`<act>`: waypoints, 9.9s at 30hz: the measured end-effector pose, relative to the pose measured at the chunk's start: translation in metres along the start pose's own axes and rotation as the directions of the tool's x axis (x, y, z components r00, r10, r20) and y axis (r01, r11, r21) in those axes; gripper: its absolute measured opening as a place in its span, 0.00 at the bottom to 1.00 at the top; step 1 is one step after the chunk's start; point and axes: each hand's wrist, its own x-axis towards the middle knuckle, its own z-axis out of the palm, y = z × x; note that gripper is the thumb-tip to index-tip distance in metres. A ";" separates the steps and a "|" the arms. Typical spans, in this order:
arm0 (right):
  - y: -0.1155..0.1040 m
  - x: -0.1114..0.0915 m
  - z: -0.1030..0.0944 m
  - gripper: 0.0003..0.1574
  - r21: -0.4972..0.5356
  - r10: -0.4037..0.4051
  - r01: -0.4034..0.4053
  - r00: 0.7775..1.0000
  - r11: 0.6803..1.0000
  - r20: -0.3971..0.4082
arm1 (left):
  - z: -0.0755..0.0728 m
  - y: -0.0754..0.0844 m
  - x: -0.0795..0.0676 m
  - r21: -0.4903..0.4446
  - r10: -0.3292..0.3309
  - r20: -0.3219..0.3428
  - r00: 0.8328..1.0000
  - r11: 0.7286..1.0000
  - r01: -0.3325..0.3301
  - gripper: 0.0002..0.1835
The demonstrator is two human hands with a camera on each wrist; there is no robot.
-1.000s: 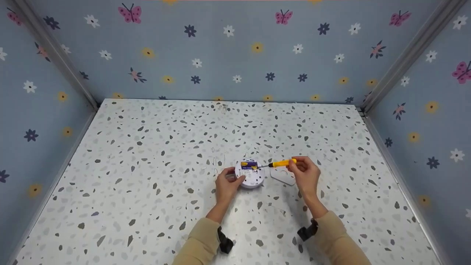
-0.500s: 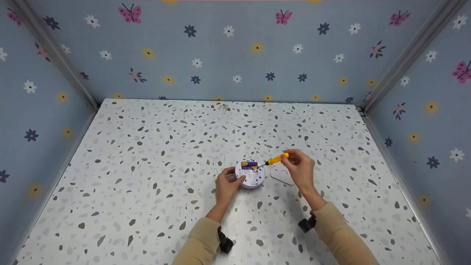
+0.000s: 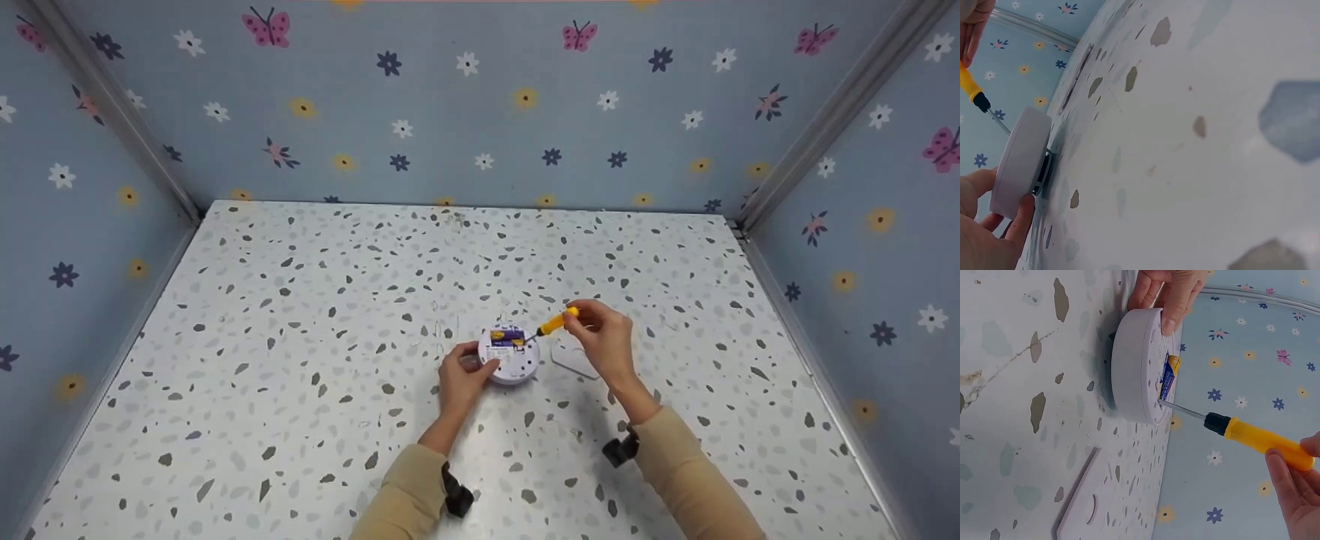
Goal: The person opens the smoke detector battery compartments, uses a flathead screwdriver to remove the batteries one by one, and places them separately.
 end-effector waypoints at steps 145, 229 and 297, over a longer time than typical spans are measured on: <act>0.173 0.000 -0.014 0.27 0.384 0.607 -0.504 0.764 0.774 -0.220 | -0.004 0.000 0.003 0.008 -0.021 0.000 1.000 1.000 0.021 0.20; 0.113 -0.016 -0.080 0.19 -0.248 0.475 -0.484 0.874 0.839 -0.100 | -0.004 -0.002 0.008 0.025 -0.045 0.002 0.999 0.999 0.045 0.19; 0.051 0.002 0.069 0.16 -0.025 0.039 -0.035 0.982 0.999 0.187 | -0.005 -0.001 0.007 -0.058 -0.042 0.017 0.999 0.997 0.043 0.20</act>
